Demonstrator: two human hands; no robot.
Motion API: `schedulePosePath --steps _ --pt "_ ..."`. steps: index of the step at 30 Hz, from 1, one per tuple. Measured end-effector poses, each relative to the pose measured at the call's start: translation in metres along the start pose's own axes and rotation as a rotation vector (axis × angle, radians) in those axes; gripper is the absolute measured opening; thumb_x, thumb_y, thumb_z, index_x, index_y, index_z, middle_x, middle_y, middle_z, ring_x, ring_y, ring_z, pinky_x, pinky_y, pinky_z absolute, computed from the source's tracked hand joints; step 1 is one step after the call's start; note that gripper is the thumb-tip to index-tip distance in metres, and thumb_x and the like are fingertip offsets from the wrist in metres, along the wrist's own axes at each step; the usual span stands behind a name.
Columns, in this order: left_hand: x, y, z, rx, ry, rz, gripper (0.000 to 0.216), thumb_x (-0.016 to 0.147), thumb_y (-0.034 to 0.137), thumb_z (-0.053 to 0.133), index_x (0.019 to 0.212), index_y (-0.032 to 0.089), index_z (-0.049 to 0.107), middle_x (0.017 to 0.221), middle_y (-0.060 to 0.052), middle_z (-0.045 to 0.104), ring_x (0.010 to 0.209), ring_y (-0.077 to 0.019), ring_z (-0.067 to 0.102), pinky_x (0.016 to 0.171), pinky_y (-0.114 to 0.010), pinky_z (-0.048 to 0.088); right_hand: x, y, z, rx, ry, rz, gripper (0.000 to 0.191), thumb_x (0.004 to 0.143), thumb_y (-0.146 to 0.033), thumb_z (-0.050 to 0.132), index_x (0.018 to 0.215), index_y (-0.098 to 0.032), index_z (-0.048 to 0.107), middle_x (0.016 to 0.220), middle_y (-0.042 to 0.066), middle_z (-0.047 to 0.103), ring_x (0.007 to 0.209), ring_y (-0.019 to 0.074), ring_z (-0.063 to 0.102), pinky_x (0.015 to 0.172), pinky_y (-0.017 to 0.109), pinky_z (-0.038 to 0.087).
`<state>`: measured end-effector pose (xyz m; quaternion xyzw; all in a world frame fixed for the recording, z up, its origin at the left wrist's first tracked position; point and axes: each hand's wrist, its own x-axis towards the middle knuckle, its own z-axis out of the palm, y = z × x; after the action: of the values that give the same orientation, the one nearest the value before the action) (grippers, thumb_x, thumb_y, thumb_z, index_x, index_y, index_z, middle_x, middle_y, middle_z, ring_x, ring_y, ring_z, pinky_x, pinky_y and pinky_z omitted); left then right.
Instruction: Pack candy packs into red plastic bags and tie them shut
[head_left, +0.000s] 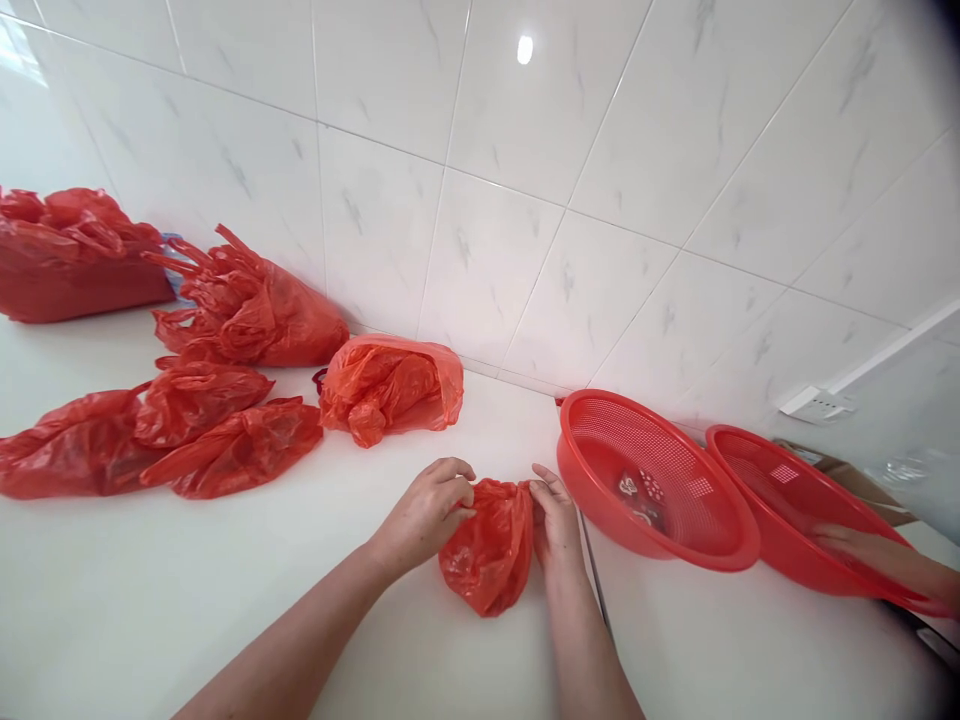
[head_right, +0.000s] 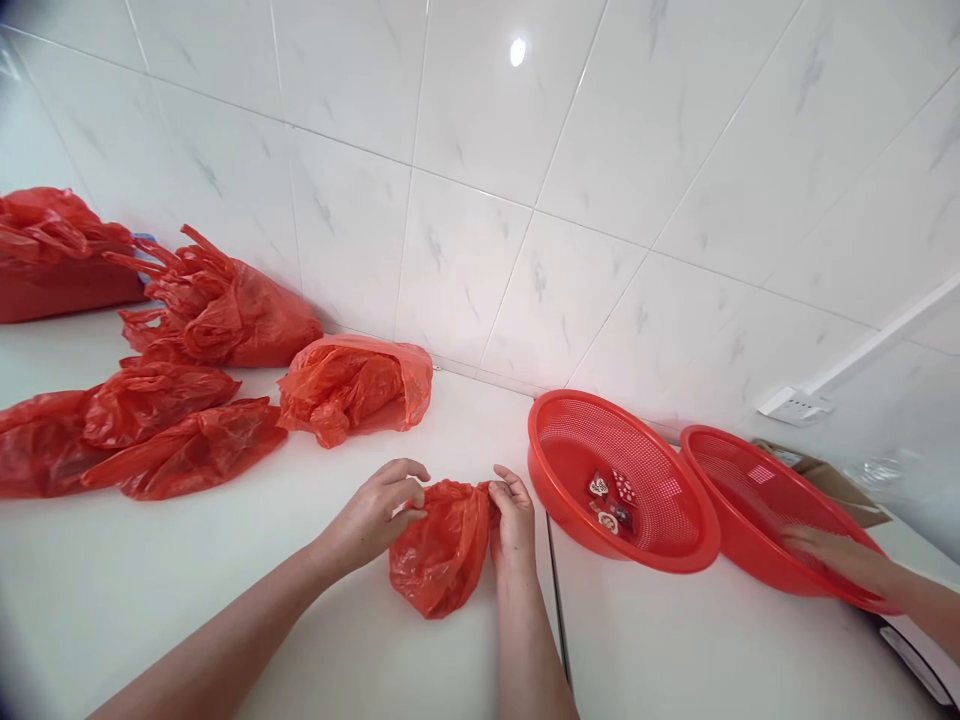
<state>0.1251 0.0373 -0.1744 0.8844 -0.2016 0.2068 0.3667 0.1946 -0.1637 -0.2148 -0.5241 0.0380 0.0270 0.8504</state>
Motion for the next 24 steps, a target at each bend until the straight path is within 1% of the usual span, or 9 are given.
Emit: schedulePosePath --steps 4,7,12,15,16,18,20,22,24 --pt "-0.023 0.004 -0.035 0.047 -0.056 -0.032 0.015 0.082 0.011 0.05 0.07 0.021 0.051 0.106 -0.005 0.059 0.103 -0.0198 0.054 0.086 -0.034 0.046 0.011 0.005 -0.01 -0.016 0.077 -0.034 0.039 0.06 -0.026 0.077 0.094 -0.021 0.06 0.067 -0.003 0.064 0.06 0.0122 0.059 0.057 0.024 0.048" --pt "-0.045 0.004 -0.054 0.071 -0.123 -0.039 0.015 0.083 0.011 0.048 0.073 0.022 0.053 0.104 -0.004 0.059 0.103 -0.0198 0.054 0.085 -0.033 0.046 0.015 0.009 -0.013 -0.048 0.118 -0.056 0.037 0.058 -0.027 0.078 0.09 -0.021 0.061 0.068 -0.003 0.064 0.062 0.013 0.061 0.058 0.026 0.05" --pt "-0.07 -0.004 -0.062 0.072 -0.191 -0.163 0.015 0.08 0.01 0.05 0.071 0.022 0.053 0.101 -0.004 0.06 0.096 -0.0189 0.057 0.079 -0.03 0.049 0.014 0.01 -0.006 -0.066 0.125 -0.048 0.034 0.058 -0.027 0.079 0.087 -0.02 0.062 0.071 -0.002 0.064 0.062 0.0122 0.06 0.059 0.025 0.052" --pt "-0.071 -0.007 -0.064 0.056 -0.183 -0.291 0.008 0.081 0.019 0.054 0.074 0.023 0.056 0.112 -0.004 0.058 0.097 -0.0197 0.059 0.076 -0.031 0.051 0.011 0.006 -0.004 -0.049 0.061 -0.015 0.036 0.06 -0.028 0.08 0.091 -0.02 0.062 0.072 -0.002 0.066 0.062 0.0104 0.06 0.06 0.023 0.051" --pt "-0.069 -0.006 -0.064 0.046 -0.158 -0.319 0.003 0.081 0.023 0.057 0.082 0.024 0.059 0.118 -0.004 0.056 0.1 -0.0207 0.059 0.077 -0.032 0.052 0.01 0.005 -0.004 -0.043 0.029 -0.002 0.037 0.061 -0.029 0.08 0.092 -0.021 0.062 0.073 -0.002 0.066 0.062 0.0099 0.059 0.059 0.022 0.05" --pt "-0.061 -0.001 -0.062 0.02 -0.082 -0.333 0.028 0.078 0.029 0.062 0.105 0.028 0.058 0.129 -0.006 0.05 0.11 -0.0236 0.055 0.083 -0.035 0.052 0.008 0.003 -0.004 -0.027 -0.028 0.025 0.037 0.063 -0.03 0.079 0.094 -0.021 0.061 0.075 -0.001 0.068 0.061 0.0096 0.059 0.055 0.021 0.048" --pt "-0.05 0.007 -0.052 -0.008 -0.011 -0.308 0.049 0.075 0.029 0.065 0.122 0.03 0.049 0.135 -0.008 0.045 0.119 -0.0258 0.049 0.089 -0.039 0.05 0.006 0.003 -0.002 -0.011 -0.068 0.051 0.035 0.065 -0.031 0.078 0.094 -0.02 0.061 0.078 0.001 0.069 0.063 0.0103 0.06 0.054 0.02 0.046" --pt "-0.04 0.015 -0.033 -0.022 0.007 -0.278 0.057 0.072 0.026 0.067 0.125 0.03 0.046 0.139 -0.009 0.041 0.124 -0.0271 0.044 0.093 -0.042 0.048 0.003 0.004 0.001 0.0 -0.112 0.075 0.033 0.067 -0.033 0.077 0.093 -0.021 0.061 0.079 0.001 0.07 0.063 0.0109 0.06 0.053 0.021 0.045" --pt "-0.033 0.02 -0.01 -0.005 -0.028 -0.242 0.073 0.064 0.023 0.073 0.13 0.03 0.043 0.146 -0.011 0.033 0.129 -0.0311 0.037 0.096 -0.046 0.046 0.001 0.004 0.003 -0.006 -0.149 0.09 0.032 0.069 -0.037 0.075 0.094 -0.021 0.062 0.078 0.002 0.07 0.061 0.0111 0.059 0.052 0.021 0.044"
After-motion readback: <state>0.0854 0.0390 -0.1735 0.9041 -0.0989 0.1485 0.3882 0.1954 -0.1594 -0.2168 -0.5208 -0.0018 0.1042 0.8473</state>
